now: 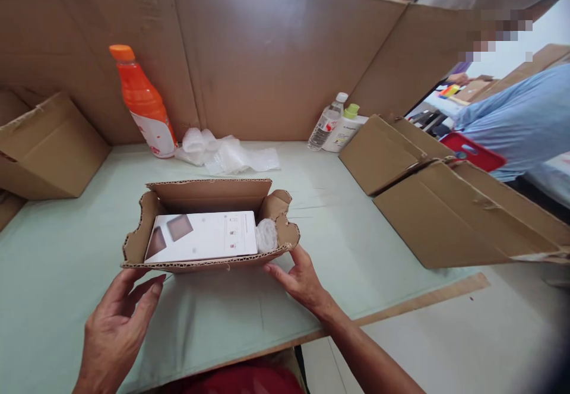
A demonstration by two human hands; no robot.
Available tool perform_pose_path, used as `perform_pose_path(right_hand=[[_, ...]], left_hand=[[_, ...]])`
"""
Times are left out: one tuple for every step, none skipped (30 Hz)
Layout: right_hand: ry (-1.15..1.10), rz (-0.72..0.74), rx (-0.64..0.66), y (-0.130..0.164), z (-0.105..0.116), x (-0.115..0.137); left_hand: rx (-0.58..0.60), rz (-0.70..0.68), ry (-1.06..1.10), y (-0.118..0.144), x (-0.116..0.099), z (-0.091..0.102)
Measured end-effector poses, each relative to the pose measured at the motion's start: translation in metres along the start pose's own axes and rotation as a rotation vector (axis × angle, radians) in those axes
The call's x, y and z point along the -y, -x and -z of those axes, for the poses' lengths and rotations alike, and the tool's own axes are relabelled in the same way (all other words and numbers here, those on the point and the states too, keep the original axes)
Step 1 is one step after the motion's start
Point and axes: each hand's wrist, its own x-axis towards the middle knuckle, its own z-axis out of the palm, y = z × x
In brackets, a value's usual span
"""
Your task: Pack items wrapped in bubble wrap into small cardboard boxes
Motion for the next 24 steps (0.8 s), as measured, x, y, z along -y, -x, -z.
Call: perform_pose_path(right_hand=[[0.007,-0.003,-0.015,0.000,0.001,-0.001],[0.018,-0.014,-0.037,0.001,0.003,-0.004],[0.034,-0.033,-0.067,0.002,0.007,-0.007],[0.054,-0.058,-0.106,0.003,0.014,-0.012],[0.079,-0.090,-0.150,0.005,0.023,-0.018],[0.109,-0.128,-0.197,0.007,0.033,-0.025],[0.139,-0.168,-0.249,0.011,0.045,-0.032],[0.166,-0.207,-0.303,0.015,0.058,-0.040],[0.186,-0.244,-0.358,0.019,0.071,-0.049],[0.197,-0.275,-0.412,0.023,0.084,-0.057],[0.200,-0.299,-0.463,0.027,0.095,-0.065],[0.195,-0.320,-0.509,0.030,0.105,-0.072],[0.181,-0.342,-0.545,0.032,0.113,-0.080],[0.154,-0.372,-0.569,0.032,0.119,-0.087],[0.118,-0.410,-0.583,0.032,0.124,-0.094],[0.077,-0.453,-0.587,0.030,0.128,-0.101],[0.038,-0.490,-0.583,0.027,0.132,-0.108],[0.009,-0.514,-0.572,0.024,0.135,-0.115],[-0.004,-0.521,-0.559,0.020,0.137,-0.122],[0.000,-0.512,-0.547,0.016,0.140,-0.130],[0.015,-0.493,-0.539,0.012,0.144,-0.137],[0.034,-0.472,-0.531,0.008,0.147,-0.144],[0.053,-0.455,-0.527,0.003,0.151,-0.152],[0.069,-0.442,-0.527,-0.001,0.154,-0.160]], left_hand=[[0.003,0.007,0.026,0.001,-0.003,-0.004],[0.015,0.012,0.059,0.001,-0.007,-0.010],[0.039,0.013,0.098,0.000,-0.012,-0.018],[0.075,0.011,0.142,-0.003,-0.018,-0.028],[0.123,0.004,0.188,-0.006,-0.026,-0.041],[0.183,-0.008,0.233,-0.011,-0.036,-0.057],[0.258,-0.028,0.274,-0.017,-0.046,-0.075],[0.339,-0.057,0.314,-0.025,-0.058,-0.096],[0.420,-0.100,0.357,-0.033,-0.070,-0.119],[0.500,-0.152,0.403,-0.041,-0.082,-0.143],[0.566,-0.210,0.458,-0.049,-0.093,-0.169],[0.619,-0.264,0.515,-0.057,-0.104,-0.196],[0.648,-0.294,0.559,-0.064,-0.114,-0.224],[0.658,-0.306,0.577,-0.069,-0.122,-0.251],[0.664,-0.308,0.563,-0.073,-0.130,-0.277],[0.663,-0.306,0.547,-0.074,-0.135,-0.302],[0.671,-0.305,0.532,-0.073,-0.140,-0.325],[0.684,-0.308,0.519,-0.071,-0.143,-0.346],[0.705,-0.313,0.513,-0.069,-0.144,-0.364],[0.731,-0.322,0.511,-0.066,-0.145,-0.379],[0.757,-0.331,0.509,-0.065,-0.146,-0.393],[0.780,-0.340,0.509,-0.065,-0.146,-0.404],[0.800,-0.351,0.510,-0.066,-0.146,-0.415],[0.816,-0.359,0.515,-0.070,-0.147,-0.424]])
